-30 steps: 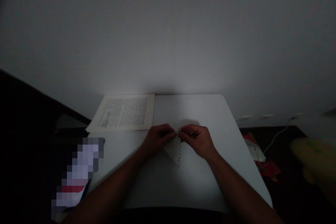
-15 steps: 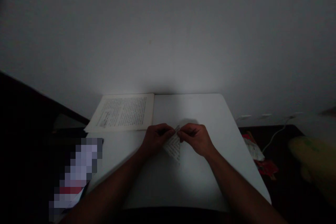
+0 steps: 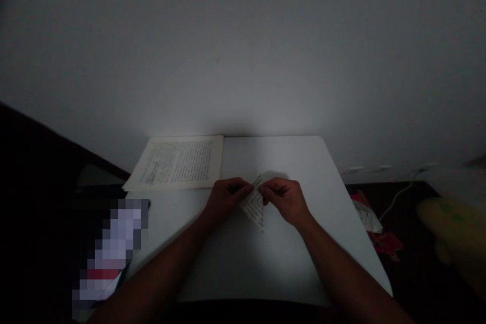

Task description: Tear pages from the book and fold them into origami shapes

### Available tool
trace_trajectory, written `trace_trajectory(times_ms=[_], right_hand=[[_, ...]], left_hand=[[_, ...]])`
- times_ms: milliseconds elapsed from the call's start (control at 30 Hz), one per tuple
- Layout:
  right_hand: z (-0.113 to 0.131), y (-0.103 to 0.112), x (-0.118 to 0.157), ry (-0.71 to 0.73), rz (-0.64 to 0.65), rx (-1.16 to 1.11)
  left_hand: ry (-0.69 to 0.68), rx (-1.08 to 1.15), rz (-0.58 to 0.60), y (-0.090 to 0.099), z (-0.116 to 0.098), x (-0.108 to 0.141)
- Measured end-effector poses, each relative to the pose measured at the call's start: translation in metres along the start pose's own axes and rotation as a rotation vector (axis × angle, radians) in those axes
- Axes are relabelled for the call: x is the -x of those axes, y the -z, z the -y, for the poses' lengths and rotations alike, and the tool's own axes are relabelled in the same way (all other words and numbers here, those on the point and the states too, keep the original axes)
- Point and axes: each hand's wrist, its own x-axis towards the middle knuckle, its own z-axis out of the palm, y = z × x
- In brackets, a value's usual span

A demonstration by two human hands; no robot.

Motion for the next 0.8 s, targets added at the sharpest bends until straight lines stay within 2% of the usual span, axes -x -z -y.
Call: trace_trajectory(times_ms=[133,267,433,567,700,800], right_hand=[[0.003,-0.001,0.002,-0.012,0.029,0.004],[0.000,0.001,0.002,-0.011,0.048,0.029],[-0.008,0.003,0.000,0.029,0.035,0.176],[-0.011,0.005,-0.004,0.176,-0.032,0.294],[-0.010,0.008,-0.009,0.391,0.056,0.585],[-0.009,0.007,-0.011,0.473,0.098,0.723]], left_hand=[[-0.006,0.006,-0.015,0.000,0.001,-0.001],[0.013,-0.033,0.030,0.002,0.002,-0.003],[-0.088,-0.276,0.050,0.011,-0.001,-0.004],[-0.149,-0.464,0.084,0.015,-0.001,-0.006],[-0.188,-0.683,0.118,0.013,0.000,-0.009],[-0.244,-0.892,0.134,0.013,0.002,-0.009]])
